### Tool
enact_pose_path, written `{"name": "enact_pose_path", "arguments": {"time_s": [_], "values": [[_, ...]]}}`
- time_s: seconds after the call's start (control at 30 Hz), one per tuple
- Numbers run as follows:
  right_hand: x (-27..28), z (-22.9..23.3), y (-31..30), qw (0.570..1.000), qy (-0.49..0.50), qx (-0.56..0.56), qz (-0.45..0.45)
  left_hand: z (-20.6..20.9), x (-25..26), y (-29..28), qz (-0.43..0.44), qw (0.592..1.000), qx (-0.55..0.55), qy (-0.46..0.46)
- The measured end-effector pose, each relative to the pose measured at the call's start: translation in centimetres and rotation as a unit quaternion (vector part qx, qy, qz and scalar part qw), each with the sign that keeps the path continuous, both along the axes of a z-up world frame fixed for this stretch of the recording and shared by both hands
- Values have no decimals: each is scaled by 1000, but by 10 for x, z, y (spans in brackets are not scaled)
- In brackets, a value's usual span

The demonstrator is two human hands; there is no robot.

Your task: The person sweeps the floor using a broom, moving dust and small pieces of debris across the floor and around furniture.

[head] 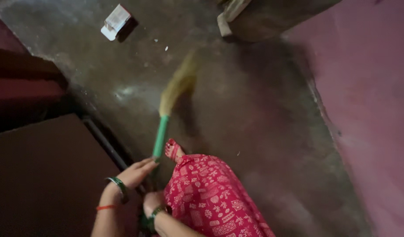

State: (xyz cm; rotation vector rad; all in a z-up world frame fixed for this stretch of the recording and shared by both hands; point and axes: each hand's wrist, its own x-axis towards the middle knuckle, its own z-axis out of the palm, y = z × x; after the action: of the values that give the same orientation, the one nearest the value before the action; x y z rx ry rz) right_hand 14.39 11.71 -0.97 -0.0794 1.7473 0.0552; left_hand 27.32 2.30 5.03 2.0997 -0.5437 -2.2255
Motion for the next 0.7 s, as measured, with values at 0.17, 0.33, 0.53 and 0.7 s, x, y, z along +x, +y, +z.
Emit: {"name": "enact_pose_path", "arguments": {"time_s": [0.17, 0.33, 0.53, 0.7], "values": [[67, -75, -45, 989, -59, -77, 111, -33, 39, -18, 149, 985, -81, -31], [122, -87, -203, 967, -187, -132, 116, -45, 69, -65, 339, 918, -195, -71], [72, 2, -245, 964, -179, -153, 126, -19, 68, -98, 353, 911, -206, -51], [25, 10, -140, 978, -36, -93, 182, -27, 46, -72, 314, 930, -192, 0]]}}
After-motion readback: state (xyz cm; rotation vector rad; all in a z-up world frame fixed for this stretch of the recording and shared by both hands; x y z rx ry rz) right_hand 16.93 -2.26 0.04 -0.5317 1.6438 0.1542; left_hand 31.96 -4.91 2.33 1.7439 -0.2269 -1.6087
